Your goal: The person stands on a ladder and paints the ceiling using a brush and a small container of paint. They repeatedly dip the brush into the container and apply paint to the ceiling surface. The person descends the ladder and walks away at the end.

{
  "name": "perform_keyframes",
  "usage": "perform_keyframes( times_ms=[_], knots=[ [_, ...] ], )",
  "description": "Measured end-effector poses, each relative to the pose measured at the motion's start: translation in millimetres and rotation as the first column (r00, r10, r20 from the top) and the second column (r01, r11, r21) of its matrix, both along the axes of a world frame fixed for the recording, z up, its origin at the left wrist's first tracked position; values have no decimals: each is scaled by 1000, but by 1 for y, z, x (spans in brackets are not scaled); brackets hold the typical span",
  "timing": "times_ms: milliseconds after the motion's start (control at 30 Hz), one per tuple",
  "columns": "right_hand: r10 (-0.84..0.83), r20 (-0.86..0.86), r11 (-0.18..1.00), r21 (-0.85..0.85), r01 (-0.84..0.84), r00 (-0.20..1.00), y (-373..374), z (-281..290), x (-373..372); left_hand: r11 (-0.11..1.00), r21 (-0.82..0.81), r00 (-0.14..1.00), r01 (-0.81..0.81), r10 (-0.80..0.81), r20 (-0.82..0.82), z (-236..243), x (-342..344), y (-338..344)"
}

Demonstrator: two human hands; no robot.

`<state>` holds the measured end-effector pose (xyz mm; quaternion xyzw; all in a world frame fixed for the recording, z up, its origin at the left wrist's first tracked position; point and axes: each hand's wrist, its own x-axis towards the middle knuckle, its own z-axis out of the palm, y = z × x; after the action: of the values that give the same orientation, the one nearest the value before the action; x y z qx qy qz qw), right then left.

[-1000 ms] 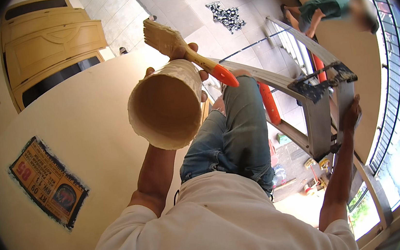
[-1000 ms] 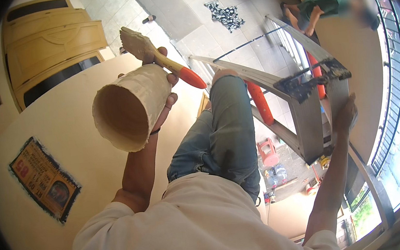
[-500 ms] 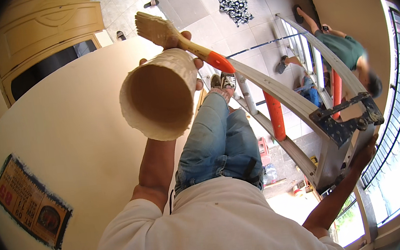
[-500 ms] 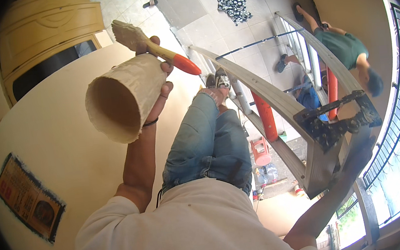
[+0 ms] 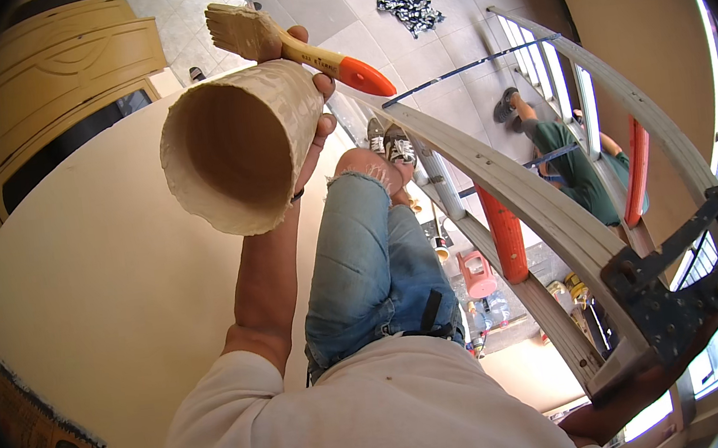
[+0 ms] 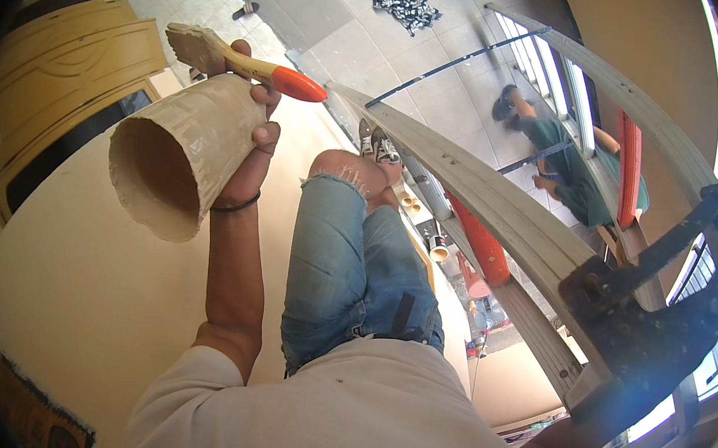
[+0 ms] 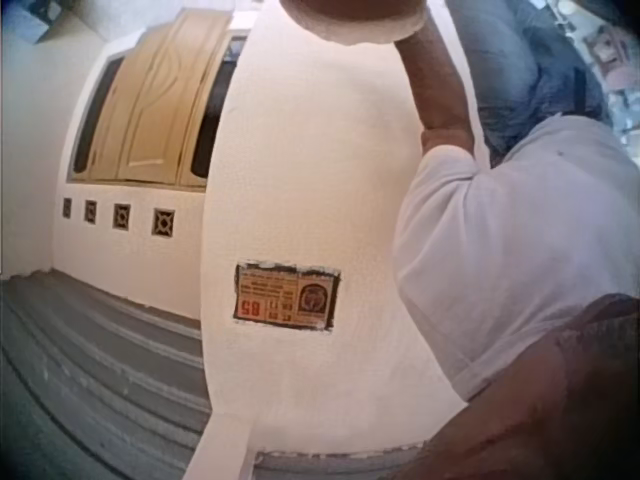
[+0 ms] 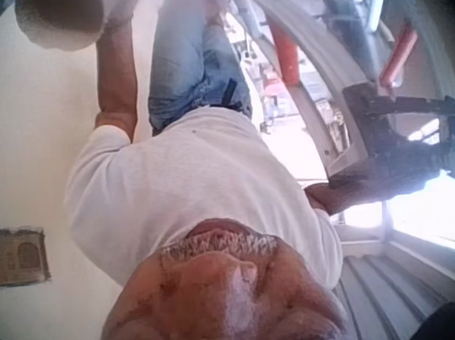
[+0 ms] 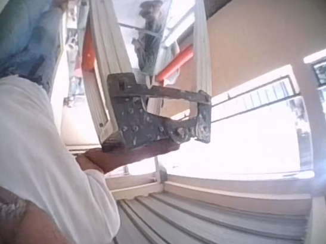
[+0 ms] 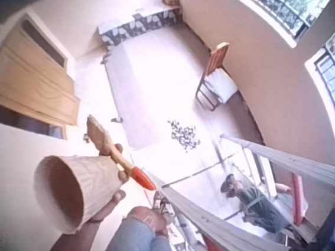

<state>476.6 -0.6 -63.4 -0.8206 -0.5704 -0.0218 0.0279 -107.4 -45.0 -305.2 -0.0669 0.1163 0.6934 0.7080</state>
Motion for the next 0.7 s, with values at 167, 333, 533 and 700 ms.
perform_keyframes(
  times_ms=[167,333,533,700],
  knots=[
    [66,56,996,64,-70,996,7,7,-6,997,49,998,-66,66,0,-40,-2,-25],
    [143,108,976,150,-158,984,17,8,-2,980,17,980,-198,198,-34,-52,-1,-64],
    [214,178,940,230,-252,960,60,11,-14,959,13,959,-282,282,19,-67,-10,-106],
    [232,236,916,272,-294,944,46,12,-19,950,-18,949,-313,312,-37,-54,-19,-125]
  ],
)
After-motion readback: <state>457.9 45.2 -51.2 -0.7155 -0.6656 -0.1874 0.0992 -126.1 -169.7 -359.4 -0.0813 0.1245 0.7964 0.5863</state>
